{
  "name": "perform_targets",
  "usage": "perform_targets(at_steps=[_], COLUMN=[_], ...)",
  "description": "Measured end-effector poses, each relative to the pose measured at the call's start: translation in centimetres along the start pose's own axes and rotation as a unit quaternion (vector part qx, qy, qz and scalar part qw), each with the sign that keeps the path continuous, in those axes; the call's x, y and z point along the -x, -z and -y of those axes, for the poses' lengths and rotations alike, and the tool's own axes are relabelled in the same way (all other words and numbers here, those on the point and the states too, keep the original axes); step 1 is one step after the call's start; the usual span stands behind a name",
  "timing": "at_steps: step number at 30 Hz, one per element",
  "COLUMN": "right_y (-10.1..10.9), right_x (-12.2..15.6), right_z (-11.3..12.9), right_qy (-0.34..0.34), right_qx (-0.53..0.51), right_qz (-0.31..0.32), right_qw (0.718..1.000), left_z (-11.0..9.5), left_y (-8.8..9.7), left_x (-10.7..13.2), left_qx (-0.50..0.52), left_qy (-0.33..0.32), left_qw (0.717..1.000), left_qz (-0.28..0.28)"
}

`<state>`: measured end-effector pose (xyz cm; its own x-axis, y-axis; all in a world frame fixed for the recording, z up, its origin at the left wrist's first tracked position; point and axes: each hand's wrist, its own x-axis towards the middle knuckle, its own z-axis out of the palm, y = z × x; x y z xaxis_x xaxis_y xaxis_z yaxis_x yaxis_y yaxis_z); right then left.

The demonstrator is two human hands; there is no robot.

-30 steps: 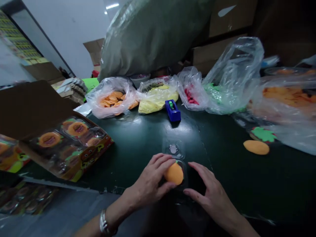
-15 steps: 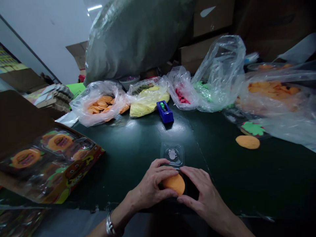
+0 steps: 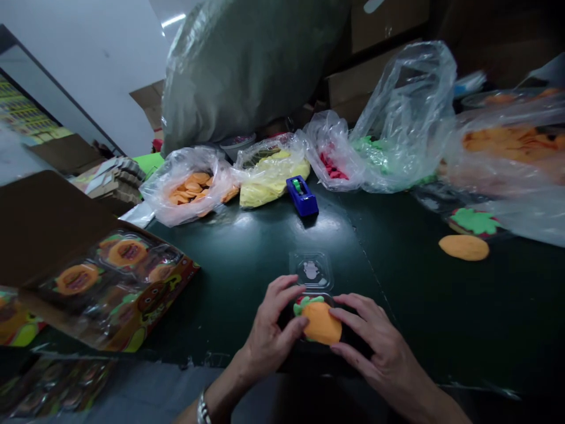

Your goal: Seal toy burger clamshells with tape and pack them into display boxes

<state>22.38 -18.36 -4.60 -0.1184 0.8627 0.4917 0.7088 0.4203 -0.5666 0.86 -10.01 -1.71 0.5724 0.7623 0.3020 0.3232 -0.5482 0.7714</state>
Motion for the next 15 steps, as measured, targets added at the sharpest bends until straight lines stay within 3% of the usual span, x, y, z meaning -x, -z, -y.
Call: perform_targets(at_steps=[2, 5, 11, 15], right_y=[0.2, 0.3, 0.1, 0.1], right_x=[0.0, -0.2, -1.6, -2.4], right_z=[-0.1, -0.2, 0.4, 0.4], right_qy=[0.002, 0.009, 0.01, 0.003], right_qx=[-0.019, -0.045, -0.052, -0.055], right_qz=[0.001, -0.002, -0.003, 0.007], right_qw=[1.0, 0.999, 0.999, 0.998], left_z=[-0.1, -0.2, -0.1, -0.6], left_y=[0.8, 1.1, 0.1, 0.7], left_x=[0.2, 0.3, -0.4, -0.7], left_qx=[-0.002, -0.007, -0.036, -0.06], left_qy=[0.055, 0.092, 0.074, 0.07], left_qw=[0.998, 0.996, 0.996, 0.991], left_qz=[-0.023, 0.011, 0.032, 0.094])
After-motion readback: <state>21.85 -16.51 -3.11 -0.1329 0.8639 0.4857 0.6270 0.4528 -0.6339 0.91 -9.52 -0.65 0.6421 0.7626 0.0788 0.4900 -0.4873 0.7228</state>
